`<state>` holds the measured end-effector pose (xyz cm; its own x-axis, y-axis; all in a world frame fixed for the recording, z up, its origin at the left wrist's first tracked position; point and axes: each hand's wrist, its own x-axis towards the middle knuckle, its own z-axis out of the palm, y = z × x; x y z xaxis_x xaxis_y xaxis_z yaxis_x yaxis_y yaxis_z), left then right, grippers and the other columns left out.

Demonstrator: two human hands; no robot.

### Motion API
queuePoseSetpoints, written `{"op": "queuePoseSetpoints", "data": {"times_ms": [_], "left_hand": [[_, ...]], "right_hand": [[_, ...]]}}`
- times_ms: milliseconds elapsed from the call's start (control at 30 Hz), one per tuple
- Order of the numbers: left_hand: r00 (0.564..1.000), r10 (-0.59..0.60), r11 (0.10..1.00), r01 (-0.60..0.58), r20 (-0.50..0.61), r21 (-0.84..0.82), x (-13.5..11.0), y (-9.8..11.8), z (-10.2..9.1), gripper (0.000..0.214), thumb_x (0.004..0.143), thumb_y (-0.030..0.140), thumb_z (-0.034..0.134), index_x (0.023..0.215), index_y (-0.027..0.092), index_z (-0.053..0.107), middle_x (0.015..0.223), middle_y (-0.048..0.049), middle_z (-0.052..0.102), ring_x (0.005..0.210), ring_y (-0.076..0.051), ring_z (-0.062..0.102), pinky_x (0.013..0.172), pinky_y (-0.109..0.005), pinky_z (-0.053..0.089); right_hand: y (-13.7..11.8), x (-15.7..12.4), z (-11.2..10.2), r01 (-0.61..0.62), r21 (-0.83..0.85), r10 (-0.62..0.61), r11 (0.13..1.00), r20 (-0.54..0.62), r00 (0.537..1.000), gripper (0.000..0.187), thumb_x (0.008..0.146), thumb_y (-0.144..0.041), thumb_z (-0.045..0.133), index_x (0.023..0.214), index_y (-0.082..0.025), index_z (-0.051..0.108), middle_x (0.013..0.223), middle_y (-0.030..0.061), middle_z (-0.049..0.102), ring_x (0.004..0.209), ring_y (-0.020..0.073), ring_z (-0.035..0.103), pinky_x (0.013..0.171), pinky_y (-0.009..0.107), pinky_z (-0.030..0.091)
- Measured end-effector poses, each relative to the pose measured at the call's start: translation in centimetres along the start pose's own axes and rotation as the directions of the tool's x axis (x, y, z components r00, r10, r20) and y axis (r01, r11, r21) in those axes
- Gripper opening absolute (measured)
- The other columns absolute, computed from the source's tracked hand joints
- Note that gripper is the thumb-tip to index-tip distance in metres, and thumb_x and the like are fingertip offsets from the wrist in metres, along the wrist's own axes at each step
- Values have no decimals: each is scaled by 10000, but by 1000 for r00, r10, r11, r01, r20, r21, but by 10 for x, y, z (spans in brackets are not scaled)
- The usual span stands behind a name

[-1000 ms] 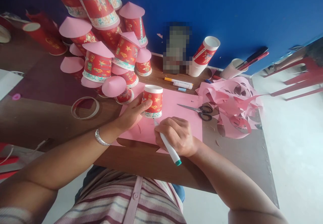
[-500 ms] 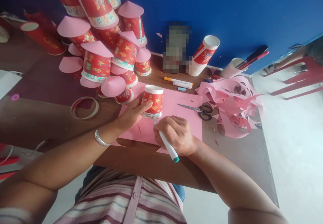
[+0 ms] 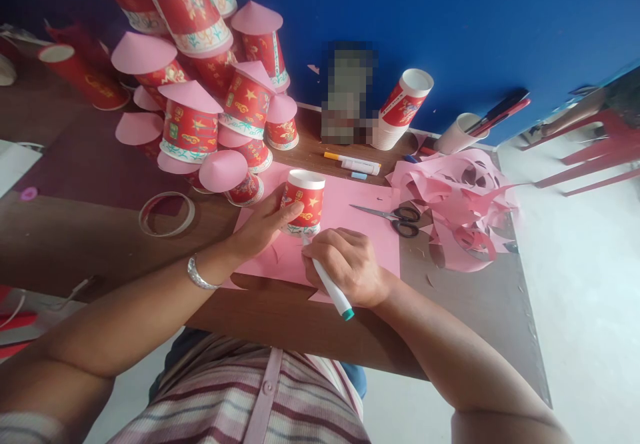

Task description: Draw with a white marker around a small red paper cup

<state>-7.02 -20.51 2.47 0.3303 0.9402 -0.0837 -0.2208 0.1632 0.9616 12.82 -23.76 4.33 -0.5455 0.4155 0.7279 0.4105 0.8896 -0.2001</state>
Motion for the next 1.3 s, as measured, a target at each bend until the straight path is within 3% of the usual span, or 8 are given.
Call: {"op": "queuePoseSetpoints", "data": {"times_ms": [167,367,633,1300], "left_hand": [[1000,3,1000,-3,-11,2,0,-2,-1,539,888,631,781,1134,184,607,1077,-65,706,1048,-249,665,890,-379,530],[1000,2,987,-3,-4,-160,1,-10,-3,502,925,589,765,1227,208,642,1183,-83,743,1150,-288,685,989,-424,530],[999,8,951,-18,-35,-308,3,-11,-2,521,894,565,807,1254,209,686,1257,-112,761,1258,-336,688,1088,-492,519],[999,29,960,-39,-39,-276,3,-10,-3,510,868,572,816,1214,221,684,1222,-95,755,1248,-329,674,1072,-480,502]], "right_hand": [[-2,1,0,14,28,-13,1000,-47,999,245,911,-31,617,1060,-222,581,751,-35,619,598,121,583,537,255,519],[-3,1,0,27,22,-25,999,-67,997,221,912,-30,625,1047,-201,591,746,-29,606,589,123,570,523,257,508],[0,0,1,34,28,-31,999,-83,996,206,931,-61,634,1080,-200,603,766,-15,642,632,139,637,585,279,600],[3,0,-1,34,22,-32,999,-94,995,207,930,-71,657,1100,-181,617,784,-3,667,673,161,675,629,301,622]]}}
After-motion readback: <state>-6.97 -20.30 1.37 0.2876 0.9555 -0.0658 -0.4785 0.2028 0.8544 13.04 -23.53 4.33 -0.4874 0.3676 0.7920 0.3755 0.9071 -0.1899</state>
